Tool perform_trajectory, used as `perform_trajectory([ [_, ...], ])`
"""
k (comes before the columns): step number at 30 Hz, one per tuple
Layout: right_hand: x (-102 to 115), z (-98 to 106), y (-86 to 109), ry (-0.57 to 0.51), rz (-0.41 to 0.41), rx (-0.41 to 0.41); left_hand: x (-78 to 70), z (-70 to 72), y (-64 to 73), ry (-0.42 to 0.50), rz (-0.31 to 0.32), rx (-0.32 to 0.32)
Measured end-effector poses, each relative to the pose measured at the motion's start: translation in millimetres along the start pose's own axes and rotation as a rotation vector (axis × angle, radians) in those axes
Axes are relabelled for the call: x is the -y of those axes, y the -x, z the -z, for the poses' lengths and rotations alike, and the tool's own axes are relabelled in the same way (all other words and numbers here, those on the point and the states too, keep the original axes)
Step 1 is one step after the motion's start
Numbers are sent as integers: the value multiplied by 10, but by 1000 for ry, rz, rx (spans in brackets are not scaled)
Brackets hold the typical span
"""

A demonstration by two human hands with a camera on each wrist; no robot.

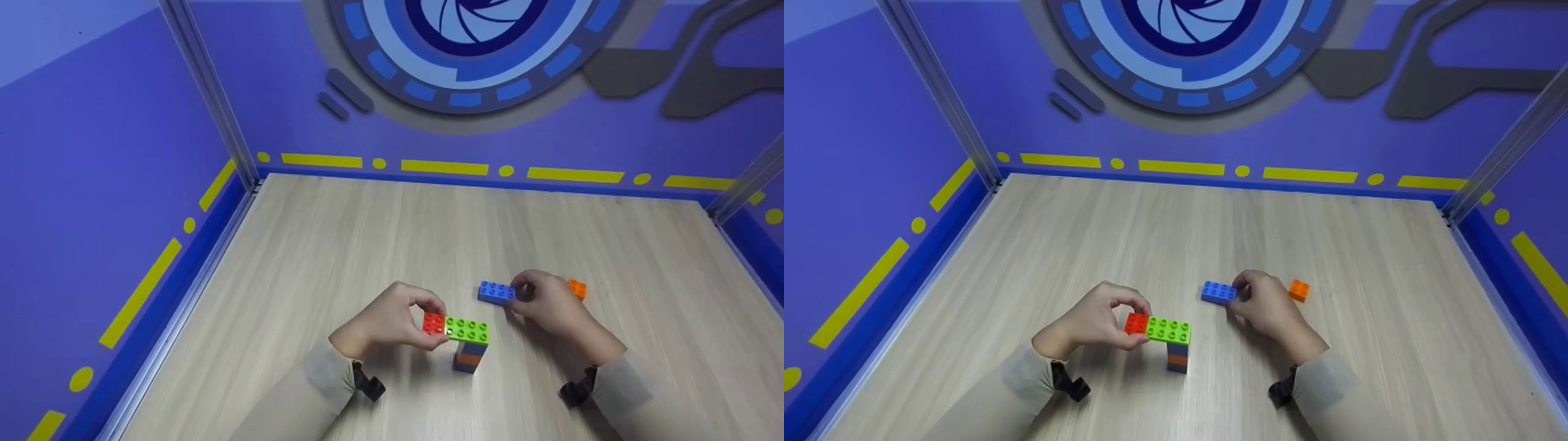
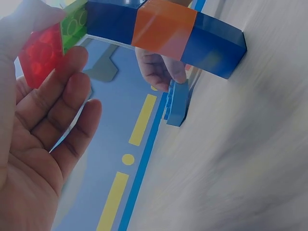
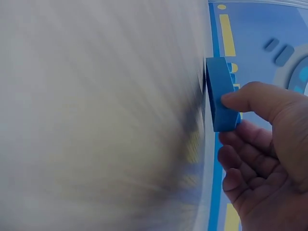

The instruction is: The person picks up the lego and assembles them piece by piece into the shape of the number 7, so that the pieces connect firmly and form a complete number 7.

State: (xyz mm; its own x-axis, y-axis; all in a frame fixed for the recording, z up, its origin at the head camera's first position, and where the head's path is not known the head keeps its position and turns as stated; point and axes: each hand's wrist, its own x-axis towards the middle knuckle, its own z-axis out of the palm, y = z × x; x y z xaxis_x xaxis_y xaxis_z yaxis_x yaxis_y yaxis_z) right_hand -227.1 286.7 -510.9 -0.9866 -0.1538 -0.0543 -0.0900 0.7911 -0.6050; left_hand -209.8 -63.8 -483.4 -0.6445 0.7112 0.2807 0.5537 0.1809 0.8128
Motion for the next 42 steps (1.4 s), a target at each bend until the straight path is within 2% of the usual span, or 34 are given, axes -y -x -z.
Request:
perform_trajectory([
  [7, 24, 24, 89, -46, 2, -27, 15, -36, 8, -2, -14, -23],
  [12, 81, 99, 167, -55, 46, -98, 29, -56, 7, -4, 8, -44],
  [26, 492, 261, 369, -75, 200, -233, 2, -77, -13, 3, 20, -69],
  [33, 729, 276, 487, -74, 269, -249, -4, -43, -25, -34, 33, -41],
  [42, 920, 211, 619, -115, 377, -223, -18, -30, -27, -12, 33, -38],
])
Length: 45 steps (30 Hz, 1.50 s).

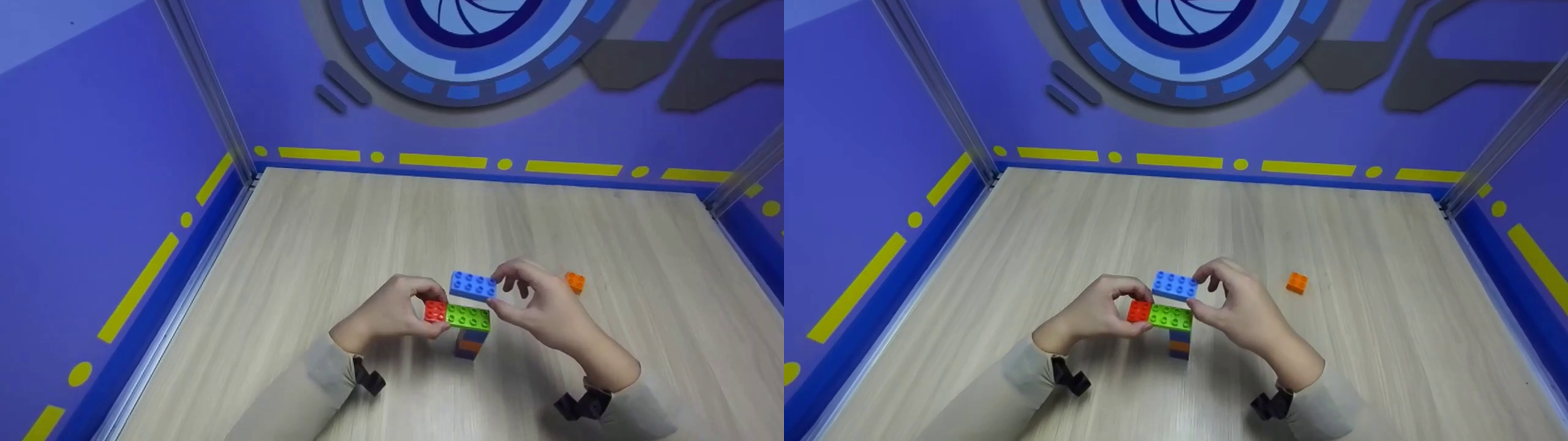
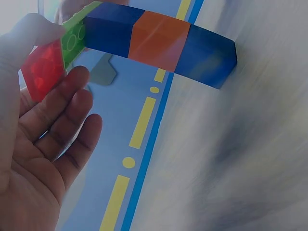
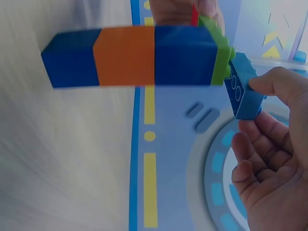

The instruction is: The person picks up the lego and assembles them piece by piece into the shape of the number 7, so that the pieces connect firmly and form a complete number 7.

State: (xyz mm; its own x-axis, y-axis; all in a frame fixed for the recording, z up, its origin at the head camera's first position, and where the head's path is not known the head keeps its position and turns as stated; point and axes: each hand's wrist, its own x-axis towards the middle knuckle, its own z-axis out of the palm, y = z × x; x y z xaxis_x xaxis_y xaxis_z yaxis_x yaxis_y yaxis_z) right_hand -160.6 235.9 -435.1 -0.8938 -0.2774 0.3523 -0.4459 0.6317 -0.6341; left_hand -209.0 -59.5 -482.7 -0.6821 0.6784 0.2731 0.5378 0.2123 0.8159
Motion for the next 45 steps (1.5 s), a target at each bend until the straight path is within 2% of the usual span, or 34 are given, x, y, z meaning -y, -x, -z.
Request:
perform_trajectory([
  [5, 70, -58, 53, -15, 16, 15, -6, 5, 0, -23, -13, -4],
  [9, 81, -134, 67, -41, 60, 23, -14, 19, 18, -43, -21, -5],
  [19, 64, -251, 56, -87, 162, -11, 12, 24, -5, -27, -47, -7],
  [27, 57, -272, 56, -127, 151, 4, 26, 21, -7, 69, -5, -1],
  [37, 85, -286, 77, -164, 107, 53, 39, 10, 9, 81, 5, 18],
  [41, 99, -263, 81, -140, 124, 27, 38, 11, -30, 81, -8, 17],
  [45, 139, -251, 91, -63, 143, 54, 32, 36, -15, 57, -15, 23],
])
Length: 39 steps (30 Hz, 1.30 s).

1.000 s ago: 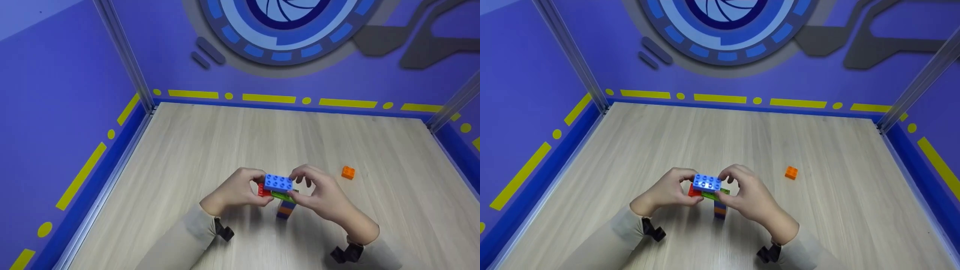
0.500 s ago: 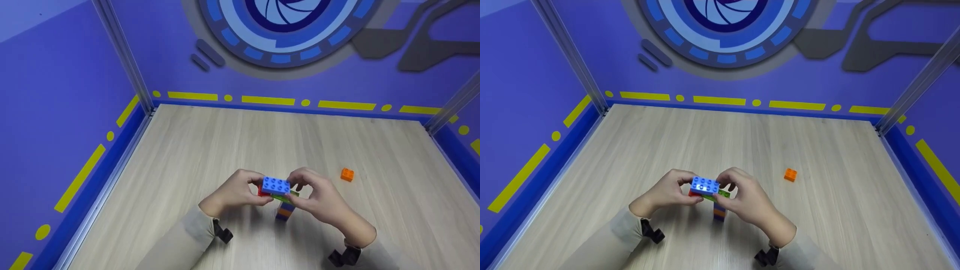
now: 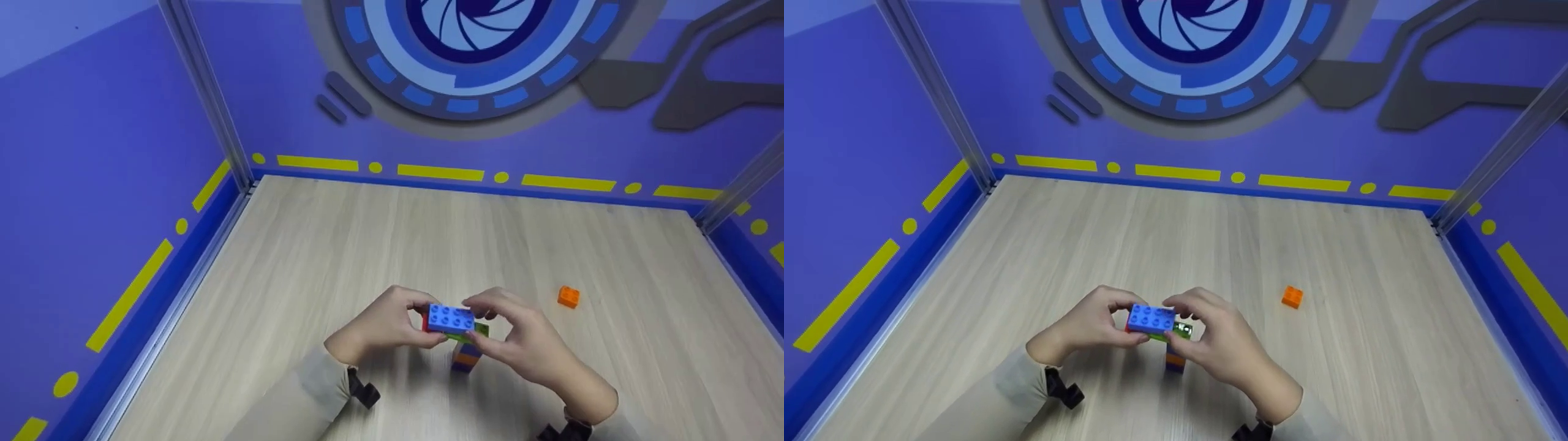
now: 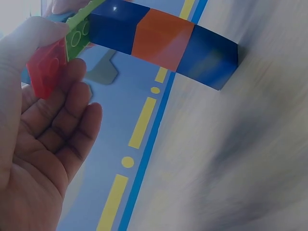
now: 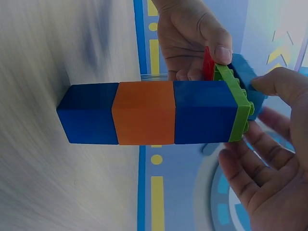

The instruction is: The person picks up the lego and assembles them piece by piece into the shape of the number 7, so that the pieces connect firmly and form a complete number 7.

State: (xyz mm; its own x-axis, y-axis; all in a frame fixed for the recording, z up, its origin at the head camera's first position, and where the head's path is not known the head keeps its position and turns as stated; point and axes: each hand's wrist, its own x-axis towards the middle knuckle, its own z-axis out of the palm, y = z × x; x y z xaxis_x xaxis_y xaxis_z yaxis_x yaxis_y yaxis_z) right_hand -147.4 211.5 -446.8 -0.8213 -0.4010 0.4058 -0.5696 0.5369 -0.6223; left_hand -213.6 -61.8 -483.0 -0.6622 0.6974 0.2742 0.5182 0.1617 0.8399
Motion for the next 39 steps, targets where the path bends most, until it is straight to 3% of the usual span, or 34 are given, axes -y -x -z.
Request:
perform_trajectory([
  [4, 37, -20, 43, 146, 66, 2, -14, -7, 25, 3, 2, 11],
  [13, -13, -151, 106, 486, 406, -122, -33, -19, 11, 17, -12, 9],
  [16, -23, -195, 121, 560, 477, -160, -45, -21, 14, 17, -23, 2],
  [19, -29, -217, 120, 589, 518, -189, -38, -26, 15, 11, -35, 0],
  [33, -45, -204, 88, 598, 568, -214, -38, -36, 2, -54, -63, -10],
  [39, -36, -207, 73, 608, 615, -232, -55, -29, 14, -56, -36, 0],
])
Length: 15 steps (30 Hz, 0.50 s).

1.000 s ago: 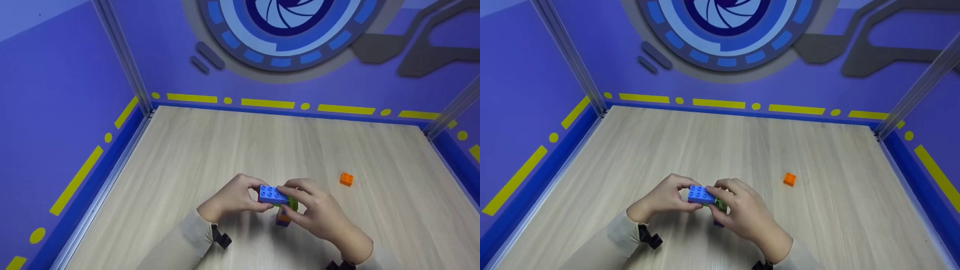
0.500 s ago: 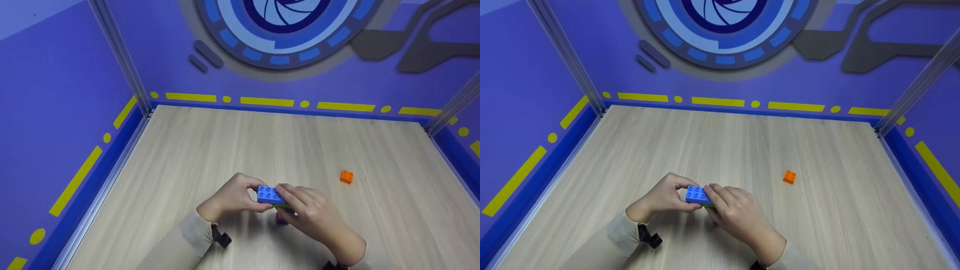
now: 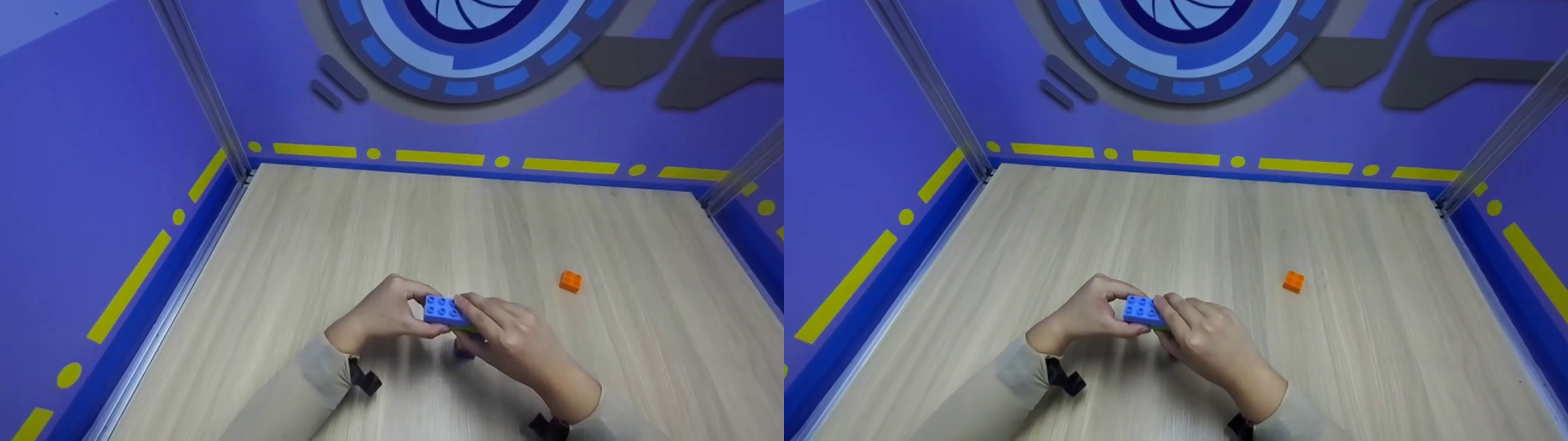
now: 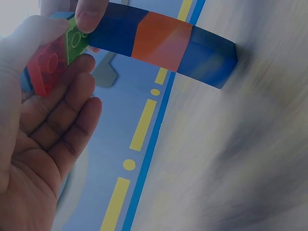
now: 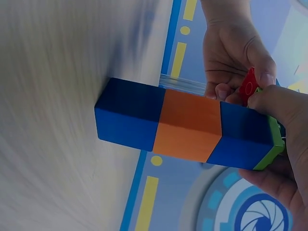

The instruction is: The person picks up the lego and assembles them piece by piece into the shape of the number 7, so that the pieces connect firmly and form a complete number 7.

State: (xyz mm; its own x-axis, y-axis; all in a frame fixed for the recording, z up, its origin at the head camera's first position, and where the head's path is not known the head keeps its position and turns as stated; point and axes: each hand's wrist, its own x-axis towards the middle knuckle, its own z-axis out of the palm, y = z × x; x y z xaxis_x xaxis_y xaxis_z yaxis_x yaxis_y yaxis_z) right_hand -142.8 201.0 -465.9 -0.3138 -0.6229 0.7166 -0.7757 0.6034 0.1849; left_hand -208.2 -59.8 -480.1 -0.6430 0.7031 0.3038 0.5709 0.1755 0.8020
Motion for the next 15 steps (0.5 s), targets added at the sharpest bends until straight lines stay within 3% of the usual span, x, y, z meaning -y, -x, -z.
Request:
perform_trajectory([
  [4, -6, 4, -5, 9, 25, -29, -5, 10, -5, 31, 5, 8],
  [9, -8, 10, -1, 7, 23, -8, -18, 4, -10, 88, 31, 12],
  [11, -10, 7, -2, 5, 23, 0, -43, 3, -6, 136, 91, 24],
  [15, -15, -5, -2, 12, 26, -6, -131, 6, -4, 286, 270, 44],
])
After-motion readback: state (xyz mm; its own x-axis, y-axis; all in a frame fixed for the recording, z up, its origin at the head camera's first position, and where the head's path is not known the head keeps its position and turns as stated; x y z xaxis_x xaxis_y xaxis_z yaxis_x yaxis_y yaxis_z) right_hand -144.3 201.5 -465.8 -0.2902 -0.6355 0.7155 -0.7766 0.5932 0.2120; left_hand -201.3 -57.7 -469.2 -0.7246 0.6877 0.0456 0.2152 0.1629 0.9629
